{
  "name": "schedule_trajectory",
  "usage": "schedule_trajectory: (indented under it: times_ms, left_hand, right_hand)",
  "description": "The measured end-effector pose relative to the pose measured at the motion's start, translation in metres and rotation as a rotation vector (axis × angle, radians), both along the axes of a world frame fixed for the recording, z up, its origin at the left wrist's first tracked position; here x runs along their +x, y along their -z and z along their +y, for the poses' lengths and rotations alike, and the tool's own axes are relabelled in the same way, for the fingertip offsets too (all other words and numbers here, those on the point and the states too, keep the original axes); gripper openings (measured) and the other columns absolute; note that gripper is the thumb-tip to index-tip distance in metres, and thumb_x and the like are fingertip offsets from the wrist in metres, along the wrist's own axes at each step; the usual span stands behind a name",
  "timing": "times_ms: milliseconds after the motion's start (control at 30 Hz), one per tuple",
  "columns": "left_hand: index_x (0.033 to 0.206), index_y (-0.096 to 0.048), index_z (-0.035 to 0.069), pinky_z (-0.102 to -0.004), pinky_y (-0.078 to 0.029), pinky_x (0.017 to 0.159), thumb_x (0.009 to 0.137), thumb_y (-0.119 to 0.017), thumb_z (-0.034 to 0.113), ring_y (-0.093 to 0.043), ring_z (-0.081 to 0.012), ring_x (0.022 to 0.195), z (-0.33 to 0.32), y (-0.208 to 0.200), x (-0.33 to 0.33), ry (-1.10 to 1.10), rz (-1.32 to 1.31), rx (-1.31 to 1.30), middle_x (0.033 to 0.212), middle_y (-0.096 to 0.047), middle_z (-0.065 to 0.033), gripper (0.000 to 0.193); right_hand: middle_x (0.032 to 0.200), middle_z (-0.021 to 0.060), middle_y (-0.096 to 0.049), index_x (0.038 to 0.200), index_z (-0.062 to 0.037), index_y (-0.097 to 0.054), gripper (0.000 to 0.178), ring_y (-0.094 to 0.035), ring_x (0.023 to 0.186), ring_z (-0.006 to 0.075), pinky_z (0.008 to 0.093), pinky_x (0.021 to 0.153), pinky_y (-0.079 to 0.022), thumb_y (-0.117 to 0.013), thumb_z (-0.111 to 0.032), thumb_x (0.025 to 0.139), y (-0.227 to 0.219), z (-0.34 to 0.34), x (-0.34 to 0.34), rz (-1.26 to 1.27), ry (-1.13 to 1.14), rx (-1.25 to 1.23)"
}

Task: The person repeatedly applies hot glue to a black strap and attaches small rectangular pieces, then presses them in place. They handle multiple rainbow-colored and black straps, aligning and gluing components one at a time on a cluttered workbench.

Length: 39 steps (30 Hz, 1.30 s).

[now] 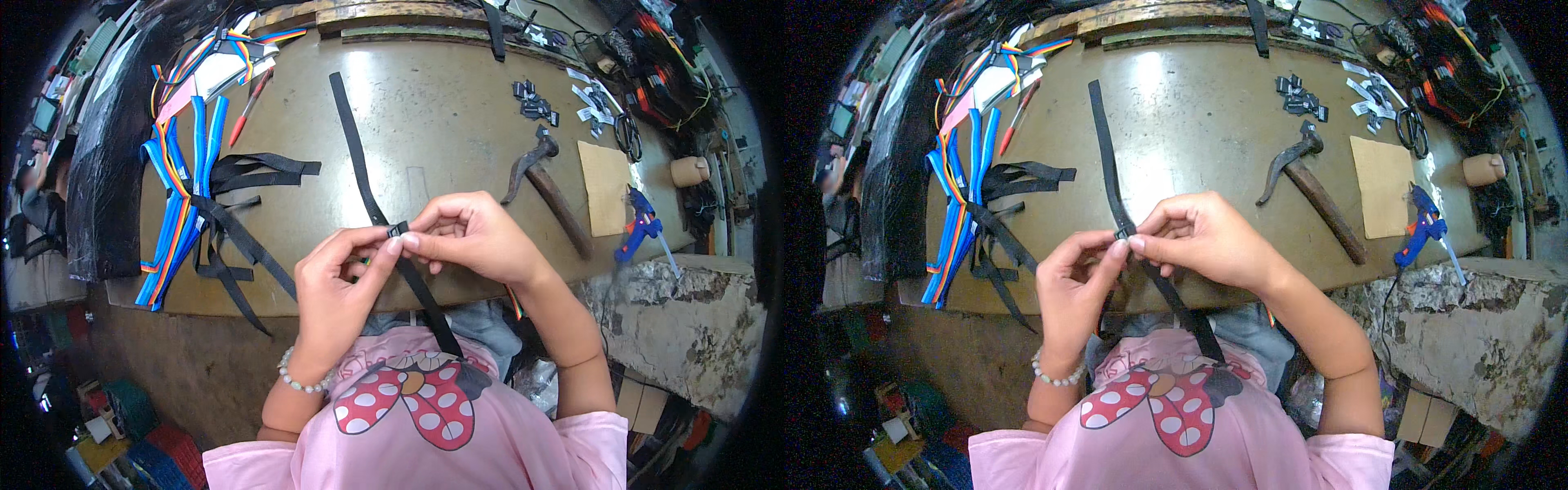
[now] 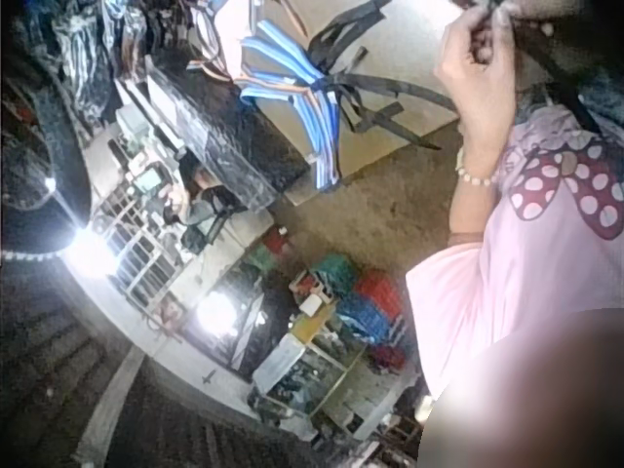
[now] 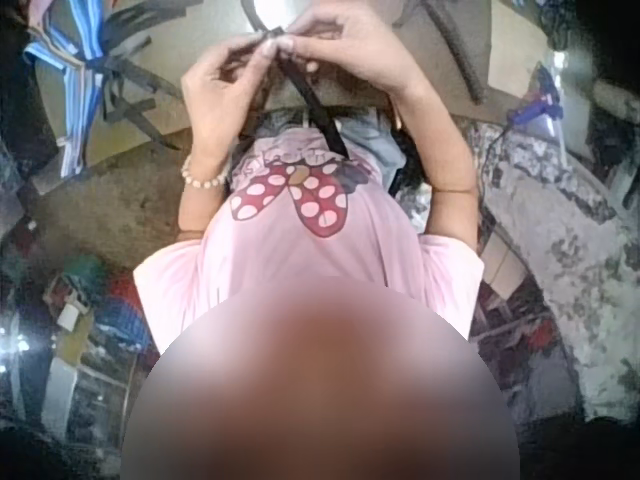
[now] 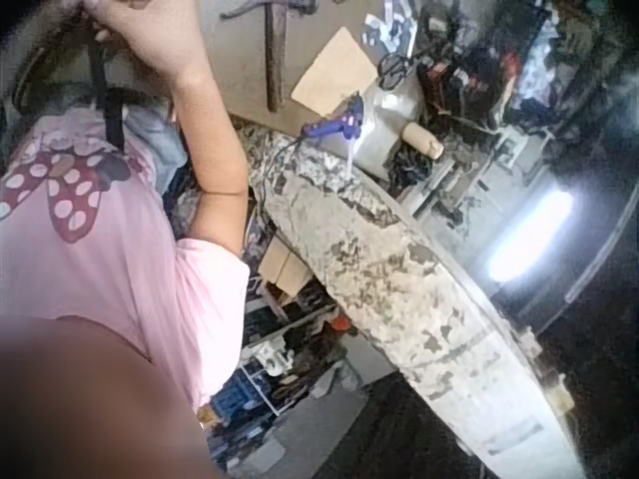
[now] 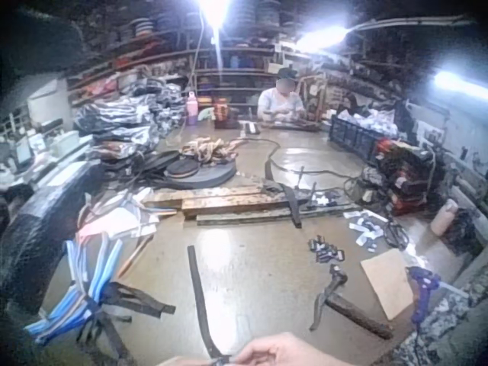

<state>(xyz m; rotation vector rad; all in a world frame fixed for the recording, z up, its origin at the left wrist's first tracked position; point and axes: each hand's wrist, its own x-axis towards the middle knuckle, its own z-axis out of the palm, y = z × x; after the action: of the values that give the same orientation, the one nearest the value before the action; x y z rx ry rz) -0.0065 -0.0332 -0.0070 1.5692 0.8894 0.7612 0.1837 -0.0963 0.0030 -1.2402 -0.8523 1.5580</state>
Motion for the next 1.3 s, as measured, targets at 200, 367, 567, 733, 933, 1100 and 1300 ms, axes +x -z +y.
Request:
schedule_trajectory:
  times_ms: [200, 367, 567, 733, 933, 1100, 1300]
  left_hand:
    - [0.096, -0.068, -0.006, -0.0183, -0.047, 0.051, 0.089, -0.073, 0.008, -0.058, -0.0031, 0.06, -0.012, 0.005, -0.012, -0.095, 0.098, -0.259, 0.073, -0.066, -0.0039, 0.017]
    - [0.113, -0.066, -0.002, -0.0201, -0.051, 0.058, 0.089, -0.071, 0.003, -0.062, -0.0064, 0.071, -0.033, 0.004, -0.017, -0.145, 0.185, -0.063, 0.087, -0.069, -0.0072, 0.025]
    - [0.107, -0.068, -0.001, -0.0249, -0.049, 0.06, 0.087, -0.072, 0.003, -0.062, -0.012, 0.069, -0.021, 0.017, 0.004, -0.022, 0.253, 0.267, 0.084, -0.067, -0.0093, 0.022]
    - [0.104, -0.07, -0.001, -0.0264, -0.047, 0.058, 0.084, -0.073, 0.002, -0.056, -0.0123, 0.062, -0.005, 0.031, 0.02, 0.035, 0.268, 0.332, 0.081, -0.062, -0.0085, 0.021]
    - [0.1, -0.072, 0.002, -0.0266, -0.045, 0.057, 0.082, -0.075, 0.005, -0.052, -0.0112, 0.059, -0.003, 0.033, 0.025, -0.01, 0.251, 0.207, 0.084, -0.06, -0.0074, 0.019]
    - [0.098, -0.073, 0.005, -0.0262, -0.044, 0.056, 0.081, -0.075, 0.005, -0.051, -0.0107, 0.057, -0.003, 0.034, 0.027, 0.02, 0.285, 0.244, 0.085, -0.06, -0.0061, 0.017]
    - [0.097, -0.074, 0.006, -0.0272, -0.045, 0.055, 0.082, -0.074, 0.005, -0.053, -0.0122, 0.058, -0.007, 0.037, 0.026, 0.012, 0.308, 0.307, 0.084, -0.06, -0.0059, 0.015]
  right_hand:
    - [0.088, 0.0109, -0.068, 0.098, 0.0028, -0.068, 0.014, -0.065, 0.073, 0.0202, 0.0314, 0.067, -0.053, -0.07, -0.008, 0.089, 0.022, -0.007, -0.002, -0.541, -0.042, 0.295]
    - [0.09, 0.015, -0.06, 0.098, 0.0004, -0.069, 0.014, -0.064, 0.079, 0.0314, 0.0387, 0.071, -0.052, -0.069, -0.002, 0.084, 0.038, -0.02, -0.011, -0.957, 0.107, 0.416]
    - [0.093, 0.0143, -0.06, 0.094, 0.0004, -0.069, 0.011, -0.064, 0.08, 0.0332, 0.0405, 0.072, -0.052, -0.07, -0.003, 0.084, 0.037, -0.039, -0.022, -0.937, 0.294, 0.252]
    - [0.093, 0.0142, -0.059, 0.094, -0.0003, -0.069, 0.011, -0.064, 0.08, 0.0328, 0.0406, 0.071, -0.051, -0.07, -0.003, 0.084, 0.041, -0.044, -0.031, -0.952, 0.364, 0.229]
    - [0.096, 0.0144, -0.057, 0.099, 0.0, -0.068, 0.016, -0.063, 0.081, 0.0327, 0.042, 0.073, -0.051, -0.069, -0.001, 0.083, 0.042, -0.046, -0.032, -0.929, 0.348, 0.228]
    - [0.109, 0.017, -0.054, 0.104, 0.0006, -0.064, 0.025, -0.06, 0.094, 0.0322, 0.0407, 0.082, -0.05, -0.067, 0.003, 0.079, 0.028, -0.055, -0.016, -0.853, 0.113, 0.283]
    - [0.116, 0.0166, -0.053, 0.111, -0.0035, -0.059, 0.033, -0.054, 0.112, 0.0341, 0.0421, 0.096, -0.047, -0.063, -0.006, 0.078, 0.03, -0.07, -0.022, -1.114, -0.197, 0.551]
